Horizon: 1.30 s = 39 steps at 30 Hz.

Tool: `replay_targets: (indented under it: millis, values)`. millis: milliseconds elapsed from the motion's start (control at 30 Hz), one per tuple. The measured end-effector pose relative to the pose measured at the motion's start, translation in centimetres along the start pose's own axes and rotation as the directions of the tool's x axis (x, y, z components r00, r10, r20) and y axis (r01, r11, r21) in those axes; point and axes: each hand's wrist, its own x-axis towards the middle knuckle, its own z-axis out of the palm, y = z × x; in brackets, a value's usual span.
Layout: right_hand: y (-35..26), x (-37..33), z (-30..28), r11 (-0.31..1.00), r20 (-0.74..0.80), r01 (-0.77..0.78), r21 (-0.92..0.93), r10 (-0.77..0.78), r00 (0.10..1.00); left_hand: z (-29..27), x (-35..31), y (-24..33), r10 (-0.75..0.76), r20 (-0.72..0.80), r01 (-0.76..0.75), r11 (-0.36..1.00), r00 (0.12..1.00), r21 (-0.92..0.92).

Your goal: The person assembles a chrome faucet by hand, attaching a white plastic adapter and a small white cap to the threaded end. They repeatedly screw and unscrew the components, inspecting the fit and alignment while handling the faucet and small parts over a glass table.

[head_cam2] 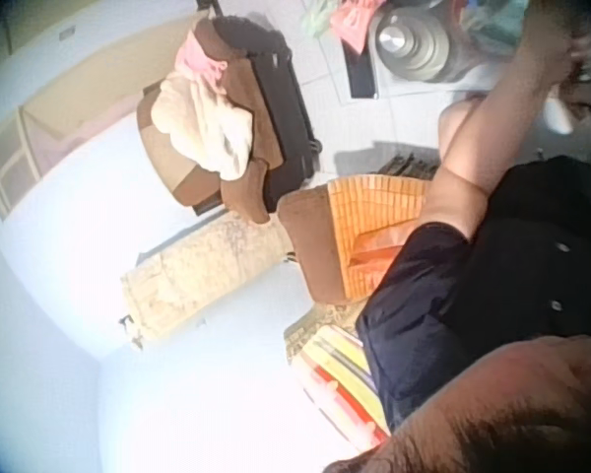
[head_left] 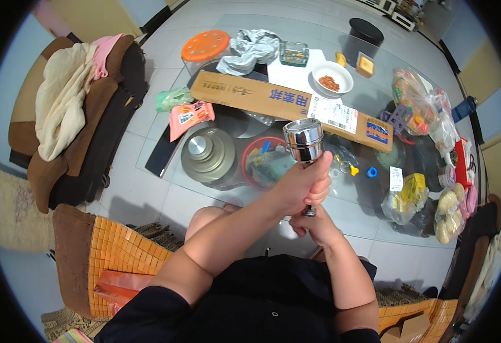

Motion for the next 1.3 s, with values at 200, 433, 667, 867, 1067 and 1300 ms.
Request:
replay_targets:
  millis: [200, 433, 667, 867, 1067, 1300]
  values:
    - [-1.2, 0.3, -0.5, 0.979, -0.165, 0.008, -0.202, -0.042, 0.985, 0.2, 0.7, -1.2, 0.186, -0.198, -0.188, 0.982, 0.962, 0.009]
    - [-1.4, 0.5, -0.1, 0.776, -0.399, -0.099, -0.622, -0.206, 0.894, -0.1, 0.7, -1.8, 0.323, -0.355, -0.340, 0.940, 0.877, 0.016]
    - [-0.6, 1.6, -0.6, 0.538, -0.259, 0.081, -0.839, -0.527, 0.809, -1.2, 0.4, -0.7, 0.362, -0.466, -0.463, 0.878, 0.807, -0.121]
    - [-2.4, 1.1, -0.9, 0.880, -0.156, 0.294, 0.372, -0.253, 0.955, -2.2, 0.4, 0.6, 0.494, -0.351, -0.563, 0.817, 0.796, -0.126]
    - [-3.7, 0.3, -6.9, 0.835, -0.253, 0.341, 0.432, -0.250, 0.935, -1.2, 0.0, -2.1, 0.313, 0.208, -0.338, 0.452, 0.927, 0.826]
    - [-5.2, -4.5, -8.6, 0.880, -0.187, 0.464, 0.103, -0.441, 0.878, 1.9, -1.2, -0.9, -0.322, 0.273, 0.115, 0.811, 0.906, 0.574]
